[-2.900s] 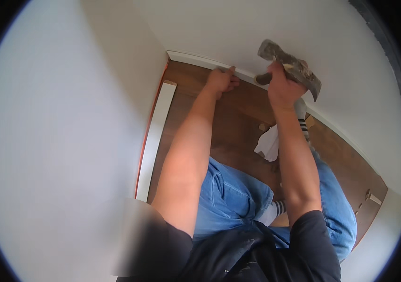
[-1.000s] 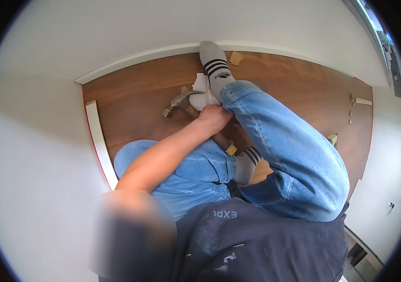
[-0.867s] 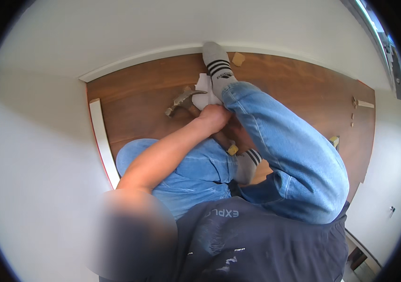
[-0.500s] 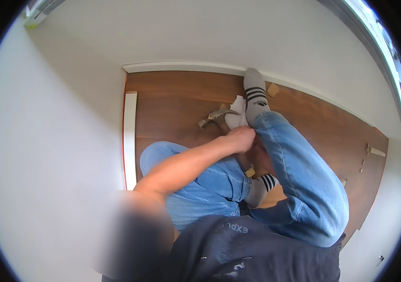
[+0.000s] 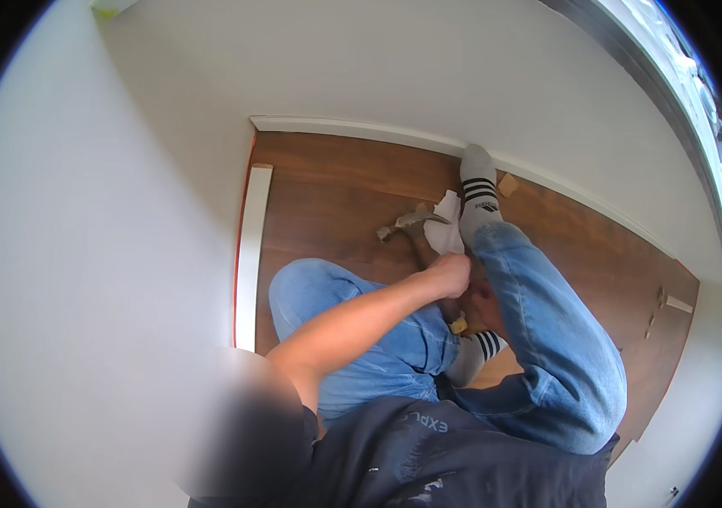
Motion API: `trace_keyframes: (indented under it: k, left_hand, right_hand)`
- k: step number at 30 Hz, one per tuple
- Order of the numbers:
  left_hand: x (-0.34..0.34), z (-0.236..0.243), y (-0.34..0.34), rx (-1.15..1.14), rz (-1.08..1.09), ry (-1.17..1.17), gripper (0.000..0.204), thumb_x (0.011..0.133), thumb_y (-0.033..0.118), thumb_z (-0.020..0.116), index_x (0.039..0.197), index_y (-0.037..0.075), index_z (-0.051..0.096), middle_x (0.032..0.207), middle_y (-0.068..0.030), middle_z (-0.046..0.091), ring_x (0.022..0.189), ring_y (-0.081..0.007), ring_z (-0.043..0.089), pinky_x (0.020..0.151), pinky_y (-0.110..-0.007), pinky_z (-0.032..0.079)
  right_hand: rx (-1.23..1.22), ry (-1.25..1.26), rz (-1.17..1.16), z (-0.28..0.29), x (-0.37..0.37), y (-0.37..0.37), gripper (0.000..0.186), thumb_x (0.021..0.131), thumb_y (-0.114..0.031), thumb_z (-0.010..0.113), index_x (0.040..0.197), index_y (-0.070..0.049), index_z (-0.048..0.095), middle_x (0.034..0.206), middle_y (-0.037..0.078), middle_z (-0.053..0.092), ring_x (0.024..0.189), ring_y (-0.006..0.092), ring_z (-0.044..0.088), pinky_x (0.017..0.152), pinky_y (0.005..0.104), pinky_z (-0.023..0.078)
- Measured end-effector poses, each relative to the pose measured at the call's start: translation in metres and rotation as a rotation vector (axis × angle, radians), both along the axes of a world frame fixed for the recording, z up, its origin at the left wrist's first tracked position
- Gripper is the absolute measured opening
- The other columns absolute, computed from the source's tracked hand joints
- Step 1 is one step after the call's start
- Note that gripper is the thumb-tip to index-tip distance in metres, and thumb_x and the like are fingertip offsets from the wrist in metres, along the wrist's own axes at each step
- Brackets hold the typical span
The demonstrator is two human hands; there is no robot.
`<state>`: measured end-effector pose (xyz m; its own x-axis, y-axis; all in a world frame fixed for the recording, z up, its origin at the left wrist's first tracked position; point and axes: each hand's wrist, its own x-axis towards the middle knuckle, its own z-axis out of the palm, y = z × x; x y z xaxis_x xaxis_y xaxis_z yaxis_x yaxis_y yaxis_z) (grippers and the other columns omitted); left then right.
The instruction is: Installing white baseboard along a wall using a hammer and a pneumatic nail gun.
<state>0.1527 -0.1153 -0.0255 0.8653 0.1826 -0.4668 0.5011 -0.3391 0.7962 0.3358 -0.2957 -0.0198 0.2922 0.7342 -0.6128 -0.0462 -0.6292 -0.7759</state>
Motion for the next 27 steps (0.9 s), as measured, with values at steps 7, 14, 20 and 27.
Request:
trace_keyframes:
  k: [7, 14, 20, 27]
  left_hand:
    - [-0.003, 0.014, -0.008, -0.071, 0.005, 0.05, 0.02, 0.08, 0.006, 0.068, 0.094, -0.006, 0.075, 0.104, -0.0277, 0.072, 0.102, -0.0394, 0.071, 0.085, -0.044, 0.059]
    - [0.014, 0.026, -0.01, 0.061, -0.185, 0.076, 0.025, 0.074, 0.005, 0.073, 0.098, -0.002, 0.075, 0.101, -0.0258, 0.073, 0.101, -0.0361, 0.073, 0.081, -0.041, 0.06]
    - [0.009, -0.015, -0.019, 0.177, -0.398, 0.046, 0.024, 0.082, 0.008, 0.067, 0.103, 0.003, 0.077, 0.103, -0.0208, 0.074, 0.098, -0.0351, 0.073, 0.083, -0.042, 0.059]
    - [0.008, 0.007, -0.012, -0.303, 0.176, 0.003, 0.022, 0.084, 0.009, 0.064, 0.099, -0.003, 0.076, 0.103, -0.0243, 0.073, 0.097, -0.0384, 0.072, 0.084, -0.044, 0.058]
  right_hand:
    - [0.008, -0.036, 0.045, -0.009, -0.025, 0.035, 0.026, 0.097, -0.023, 0.062, 0.098, 0.002, 0.071, 0.088, 0.011, 0.073, 0.075, 0.0203, 0.065, 0.07, 0.0379, 0.053]
    - [-0.013, -0.112, 0.05, -0.016, -0.021, 0.034, 0.026, 0.097, -0.022, 0.062, 0.098, 0.002, 0.071, 0.088, 0.01, 0.073, 0.076, 0.0198, 0.065, 0.07, 0.0375, 0.053]
    - [0.0, -0.171, 0.061, -0.013, -0.029, 0.056, 0.026, 0.097, -0.022, 0.062, 0.098, 0.002, 0.071, 0.088, 0.01, 0.073, 0.076, 0.0193, 0.065, 0.069, 0.0372, 0.053]
    - [-0.029, -0.287, 0.033, -0.008, -0.004, 0.043, 0.026, 0.097, -0.022, 0.062, 0.099, 0.003, 0.071, 0.088, 0.01, 0.073, 0.076, 0.0188, 0.065, 0.069, 0.0368, 0.053]
